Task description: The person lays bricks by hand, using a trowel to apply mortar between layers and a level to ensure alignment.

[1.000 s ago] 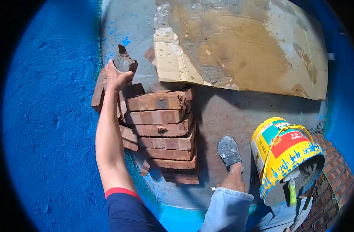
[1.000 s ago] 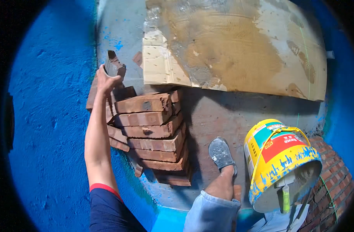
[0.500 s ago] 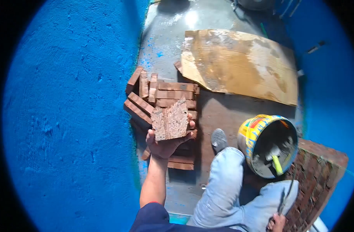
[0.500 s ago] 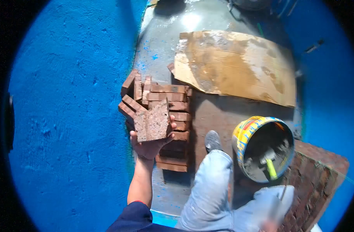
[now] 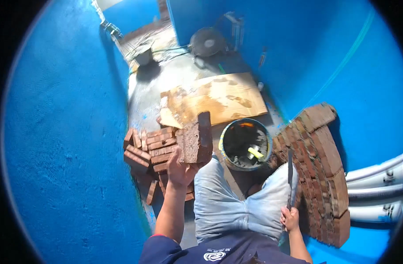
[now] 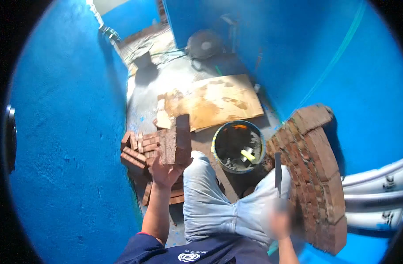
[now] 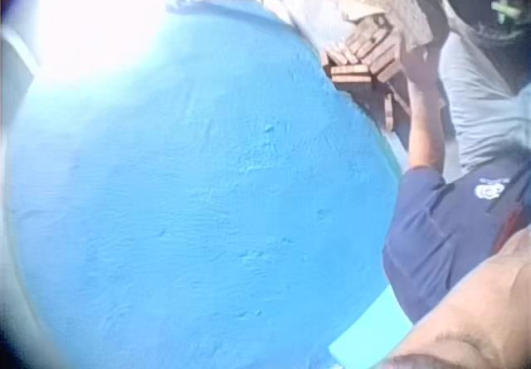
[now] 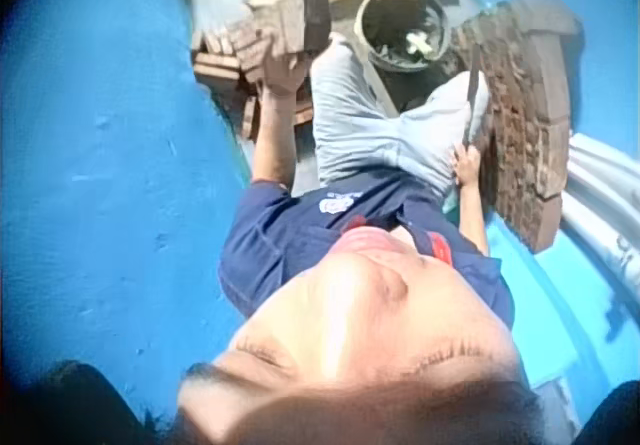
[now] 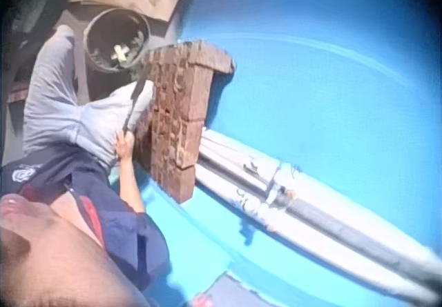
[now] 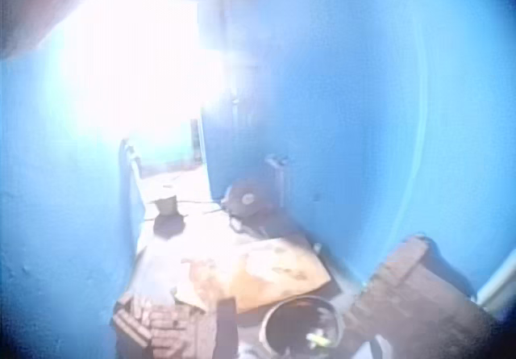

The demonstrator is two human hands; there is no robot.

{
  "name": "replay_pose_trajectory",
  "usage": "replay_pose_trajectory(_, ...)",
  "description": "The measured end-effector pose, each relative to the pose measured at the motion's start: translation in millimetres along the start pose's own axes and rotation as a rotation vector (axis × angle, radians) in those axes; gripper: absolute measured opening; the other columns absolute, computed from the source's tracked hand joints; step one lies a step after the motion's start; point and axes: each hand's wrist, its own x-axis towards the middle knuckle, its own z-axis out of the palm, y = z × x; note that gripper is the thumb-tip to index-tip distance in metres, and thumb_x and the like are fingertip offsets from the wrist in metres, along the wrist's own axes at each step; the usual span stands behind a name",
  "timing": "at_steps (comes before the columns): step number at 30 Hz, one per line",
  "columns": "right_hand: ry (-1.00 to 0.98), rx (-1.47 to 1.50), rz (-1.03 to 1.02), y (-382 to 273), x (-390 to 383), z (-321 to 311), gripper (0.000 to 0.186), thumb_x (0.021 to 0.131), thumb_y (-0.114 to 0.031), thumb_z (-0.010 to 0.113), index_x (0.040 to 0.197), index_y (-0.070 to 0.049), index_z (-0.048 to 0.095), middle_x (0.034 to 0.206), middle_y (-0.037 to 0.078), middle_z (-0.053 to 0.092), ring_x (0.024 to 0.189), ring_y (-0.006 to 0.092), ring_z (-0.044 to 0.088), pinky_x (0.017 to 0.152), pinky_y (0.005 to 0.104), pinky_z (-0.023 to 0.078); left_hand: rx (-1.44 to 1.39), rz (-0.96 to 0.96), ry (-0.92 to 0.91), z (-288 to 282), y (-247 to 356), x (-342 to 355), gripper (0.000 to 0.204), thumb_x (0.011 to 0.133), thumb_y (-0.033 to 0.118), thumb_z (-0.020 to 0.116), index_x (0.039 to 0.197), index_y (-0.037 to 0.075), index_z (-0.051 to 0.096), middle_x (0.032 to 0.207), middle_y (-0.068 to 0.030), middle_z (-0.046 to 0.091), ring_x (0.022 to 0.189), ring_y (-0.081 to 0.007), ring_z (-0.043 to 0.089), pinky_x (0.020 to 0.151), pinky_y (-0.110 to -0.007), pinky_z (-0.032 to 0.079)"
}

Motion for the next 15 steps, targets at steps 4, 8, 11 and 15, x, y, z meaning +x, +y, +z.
replay_pose_trajectory(4, 0.085, 0.158, -0.008, -41.2, -27.4, -7.2, 0.029, 0.094, -0.022, 0.056, 0.069, -0.009, 0.046, 0.052, -0.002, 0.039, 0.042, 0.0081, 0.036, 0.040, 0.0254, 0.025, 0.053, -0.263, 0.132, 0.1, -75.1, 27.7, 0.052, 0.093, 0.033, 0.054, 0.138, 0.009, 0.043, 0.132, -0.0124, 0.054, 0.122, -0.0310, 0.052, 0.101, -0.054, 0.042)
replay_pose_trajectory(8, 0.232, 0.238, 0.049, -167.3, -54.0, -25.8, 0.024, 0.098, -0.022, 0.050, 0.084, -0.004, 0.057, 0.064, 0.000, 0.049, 0.055, 0.0085, 0.044, 0.050, 0.0240, 0.034, 0.127, -0.389, 0.091, 64.1, -109.3, 39.6, 0.069, 0.082, 0.025, 0.061, 0.143, 0.008, 0.035, 0.139, -0.0128, 0.048, 0.124, -0.0307, 0.050, 0.102, -0.051, 0.041)
replay_pose_trajectory(11, 0.433, 0.061, -0.137, -212.1, -74.4, -63.5, 0.031, 0.099, -0.032, 0.051, 0.100, -0.003, 0.060, 0.070, 0.002, 0.049, 0.066, 0.0123, 0.045, 0.063, 0.0284, 0.040, 0.270, -0.506, -0.160, 119.6, -142.3, 79.2, 0.075, 0.081, 0.025, 0.063, 0.145, 0.003, 0.029, 0.140, -0.0166, 0.045, 0.126, -0.0318, 0.048, 0.104, -0.049, 0.041)
replay_pose_trajectory(15, 0.472, 0.225, -0.275, -223.2, -88.2, -121.1, 0.035, 0.097, -0.039, 0.053, 0.103, -0.005, 0.058, 0.069, 0.001, 0.049, 0.063, 0.0123, 0.047, 0.059, 0.0300, 0.041, 0.126, -0.584, -0.167, 140.0, -229.7, 141.0, 0.047, 0.090, 0.027, 0.057, 0.131, 0.008, 0.048, 0.126, -0.0122, 0.059, 0.115, -0.0287, 0.057, 0.088, -0.047, 0.049)
